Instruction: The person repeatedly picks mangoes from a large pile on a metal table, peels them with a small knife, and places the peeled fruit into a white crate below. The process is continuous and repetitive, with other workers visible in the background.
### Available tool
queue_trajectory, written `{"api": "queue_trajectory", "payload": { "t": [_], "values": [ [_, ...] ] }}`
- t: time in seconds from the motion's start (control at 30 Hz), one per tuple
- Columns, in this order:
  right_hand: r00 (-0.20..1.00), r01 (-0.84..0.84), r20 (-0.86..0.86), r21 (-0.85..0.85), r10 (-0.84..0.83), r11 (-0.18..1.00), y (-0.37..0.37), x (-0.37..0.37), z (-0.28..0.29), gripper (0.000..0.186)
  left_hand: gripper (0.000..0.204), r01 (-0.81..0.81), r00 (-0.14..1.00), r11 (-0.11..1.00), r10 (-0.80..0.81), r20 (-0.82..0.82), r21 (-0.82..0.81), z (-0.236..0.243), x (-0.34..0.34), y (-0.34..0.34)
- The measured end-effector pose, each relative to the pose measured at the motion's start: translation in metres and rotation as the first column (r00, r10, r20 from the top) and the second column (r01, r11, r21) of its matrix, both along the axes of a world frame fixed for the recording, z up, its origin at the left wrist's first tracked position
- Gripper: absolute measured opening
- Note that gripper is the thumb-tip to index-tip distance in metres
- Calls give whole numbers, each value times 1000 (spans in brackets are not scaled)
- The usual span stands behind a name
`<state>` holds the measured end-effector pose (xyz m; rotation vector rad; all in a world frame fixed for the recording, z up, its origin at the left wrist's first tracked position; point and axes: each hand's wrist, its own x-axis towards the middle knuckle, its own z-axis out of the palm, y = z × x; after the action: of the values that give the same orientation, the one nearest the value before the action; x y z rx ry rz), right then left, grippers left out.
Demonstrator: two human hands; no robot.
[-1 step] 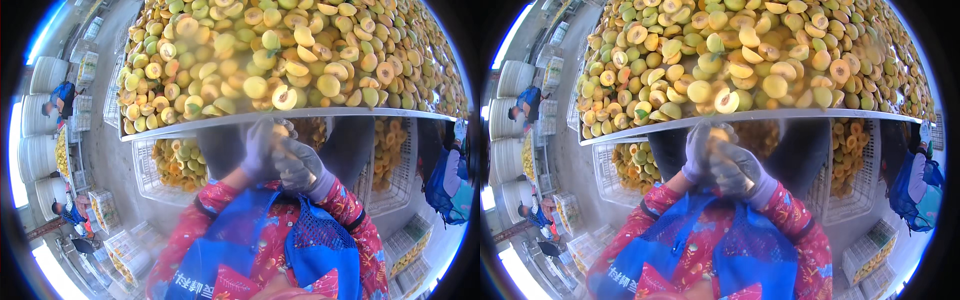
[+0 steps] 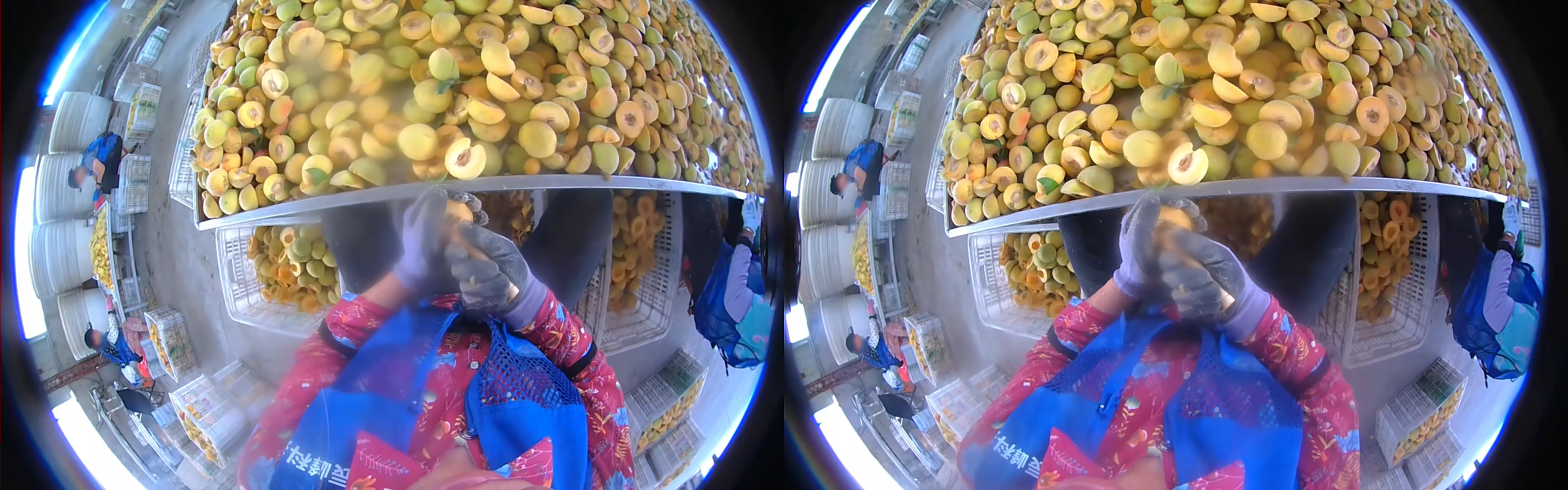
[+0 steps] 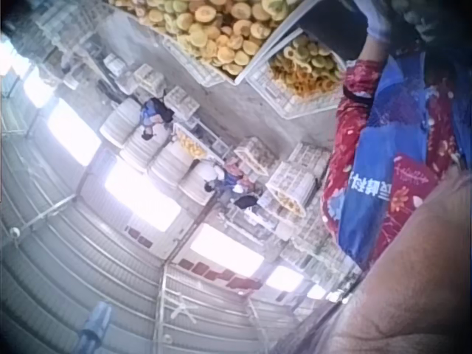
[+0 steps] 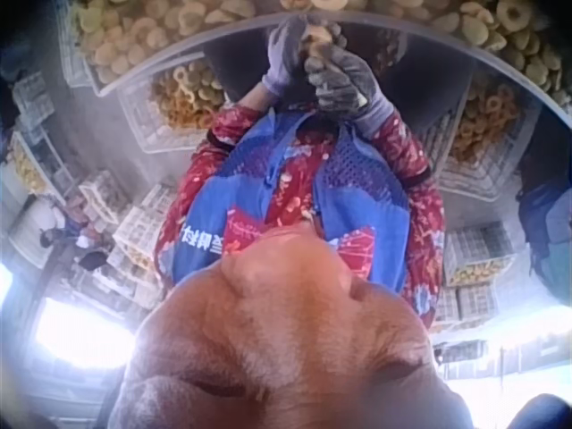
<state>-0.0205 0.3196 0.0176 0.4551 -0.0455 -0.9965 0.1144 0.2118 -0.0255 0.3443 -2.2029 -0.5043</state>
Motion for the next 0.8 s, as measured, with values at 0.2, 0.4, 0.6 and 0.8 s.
{"api": "queue_trajectory", "payload": {
  "t": [0.2,0.4,0.6,0.8],
  "values": [
    [995,24,101,-43,-20,999,-2,6,-3,39,76,37,986,935,-91,136,354,30,3,-7],
    [992,-29,124,-51,36,998,-6,13,-9,41,68,3,955,801,-180,236,599,2,22,-18],
    [994,22,105,-44,-17,999,-1,17,-4,43,69,-16,986,569,-129,108,822,2,23,-10],
    [981,195,11,-115,-195,974,-9,8,6,41,49,-283,959,795,220,180,537,27,46,-9]
  ]
}}
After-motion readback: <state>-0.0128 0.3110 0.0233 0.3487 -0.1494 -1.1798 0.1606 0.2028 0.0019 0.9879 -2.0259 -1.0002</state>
